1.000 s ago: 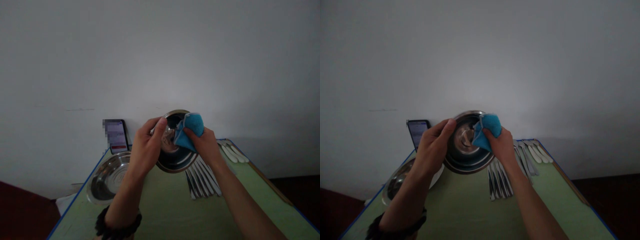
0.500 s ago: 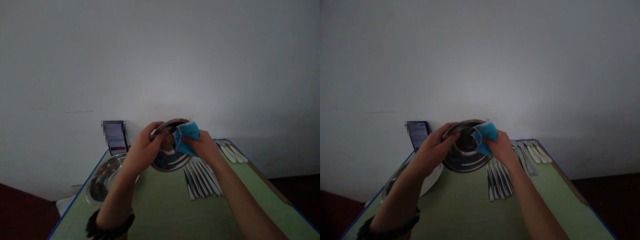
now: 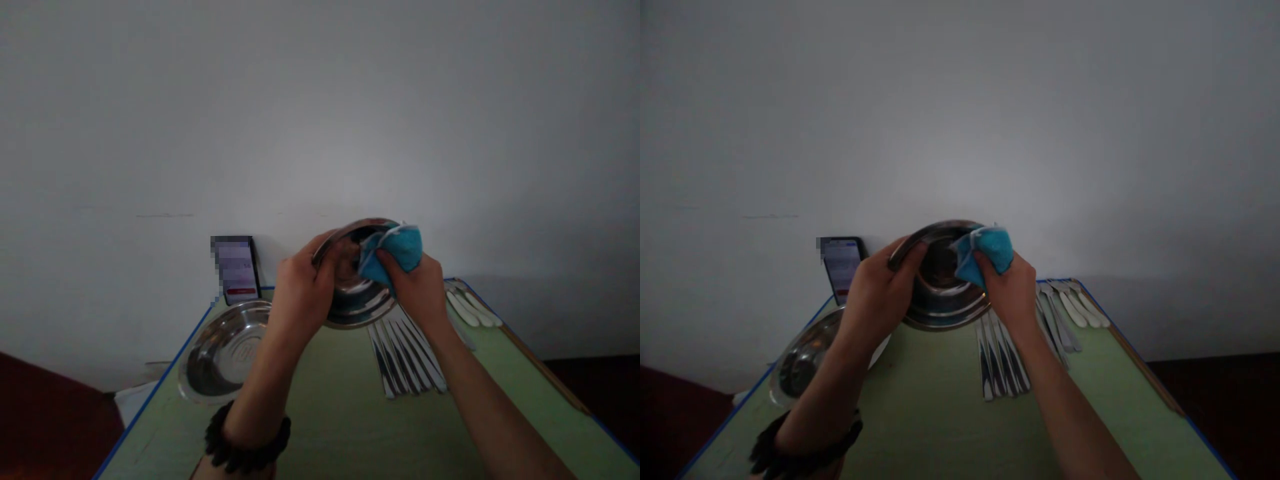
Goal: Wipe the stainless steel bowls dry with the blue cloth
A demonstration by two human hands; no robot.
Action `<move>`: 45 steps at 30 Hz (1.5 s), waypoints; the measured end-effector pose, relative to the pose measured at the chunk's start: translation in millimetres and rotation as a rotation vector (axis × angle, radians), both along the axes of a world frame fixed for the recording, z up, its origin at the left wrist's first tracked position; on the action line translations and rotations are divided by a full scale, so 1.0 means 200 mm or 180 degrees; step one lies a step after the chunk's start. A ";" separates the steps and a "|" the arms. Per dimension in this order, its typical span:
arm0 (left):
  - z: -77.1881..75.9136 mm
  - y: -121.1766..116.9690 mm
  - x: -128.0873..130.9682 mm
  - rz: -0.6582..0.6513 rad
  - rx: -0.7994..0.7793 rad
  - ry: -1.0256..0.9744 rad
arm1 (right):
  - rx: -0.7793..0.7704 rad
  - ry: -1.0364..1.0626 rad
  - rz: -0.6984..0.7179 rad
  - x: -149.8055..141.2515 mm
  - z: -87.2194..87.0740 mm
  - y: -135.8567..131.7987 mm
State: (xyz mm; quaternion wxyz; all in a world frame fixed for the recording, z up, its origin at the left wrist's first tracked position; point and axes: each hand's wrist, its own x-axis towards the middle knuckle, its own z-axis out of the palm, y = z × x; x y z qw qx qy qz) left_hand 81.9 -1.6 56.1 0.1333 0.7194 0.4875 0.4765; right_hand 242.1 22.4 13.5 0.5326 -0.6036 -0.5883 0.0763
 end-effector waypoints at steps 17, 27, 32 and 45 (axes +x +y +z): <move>-0.01 0.02 -0.06 -0.0325 -0.0643 0.0266 | -0.0656 -0.0654 0.0944 0.05 0.05 -0.02; -0.03 0.03 -0.06 -0.0524 -0.0355 0.0492 | -0.0218 -0.1350 0.0383 0.02 0.08 -0.06; -0.01 0.02 -0.03 0.0072 0.0181 -0.0131 | 0.0110 -0.0236 0.0154 0.02 0.06 -0.03; -0.06 0.08 -0.06 0.0175 -0.0033 -0.0891 | -0.0498 0.0042 0.0906 0.02 0.01 0.01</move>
